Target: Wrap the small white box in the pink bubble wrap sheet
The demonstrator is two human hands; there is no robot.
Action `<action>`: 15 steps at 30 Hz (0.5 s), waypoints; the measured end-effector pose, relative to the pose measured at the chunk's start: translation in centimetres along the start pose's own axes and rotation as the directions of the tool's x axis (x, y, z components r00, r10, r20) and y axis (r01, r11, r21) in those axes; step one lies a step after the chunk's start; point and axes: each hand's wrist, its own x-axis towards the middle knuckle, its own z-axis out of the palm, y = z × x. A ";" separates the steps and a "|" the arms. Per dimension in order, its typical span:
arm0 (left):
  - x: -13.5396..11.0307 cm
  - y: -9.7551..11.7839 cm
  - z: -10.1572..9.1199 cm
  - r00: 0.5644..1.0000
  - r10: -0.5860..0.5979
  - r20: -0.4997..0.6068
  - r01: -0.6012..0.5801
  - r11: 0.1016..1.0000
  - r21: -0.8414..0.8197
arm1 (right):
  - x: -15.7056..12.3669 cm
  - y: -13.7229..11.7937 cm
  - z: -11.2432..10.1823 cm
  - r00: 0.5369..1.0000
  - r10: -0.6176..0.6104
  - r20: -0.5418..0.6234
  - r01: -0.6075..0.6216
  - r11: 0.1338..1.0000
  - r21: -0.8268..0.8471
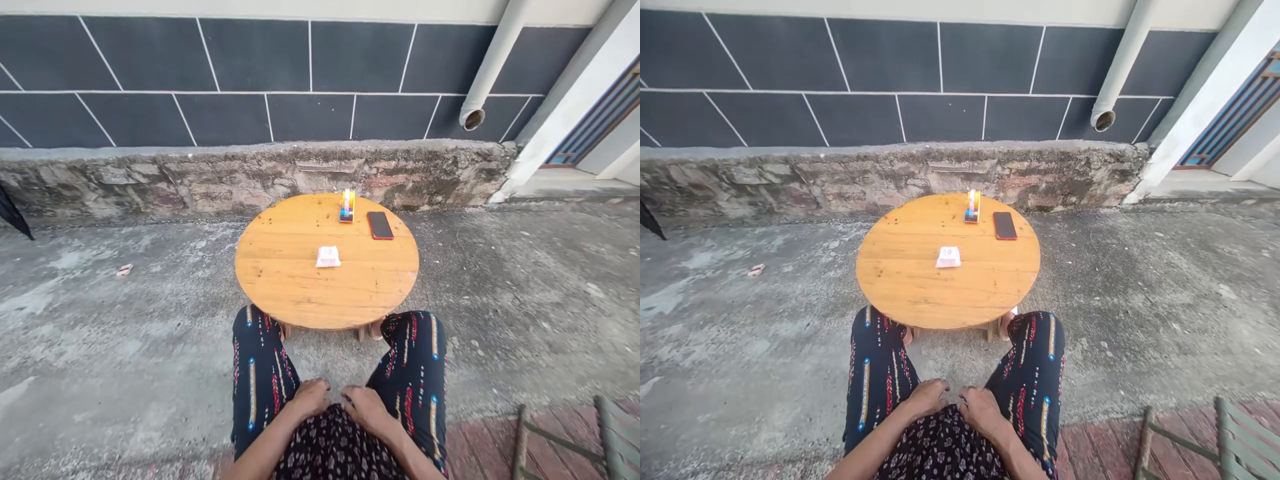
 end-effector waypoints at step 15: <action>-0.9 -0.3 -0.8 0.998 0.063 0.022 -0.066 0.988 0.136 | -1.2 -0.4 -0.5 0.995 0.099 0.027 -0.100 0.995 0.027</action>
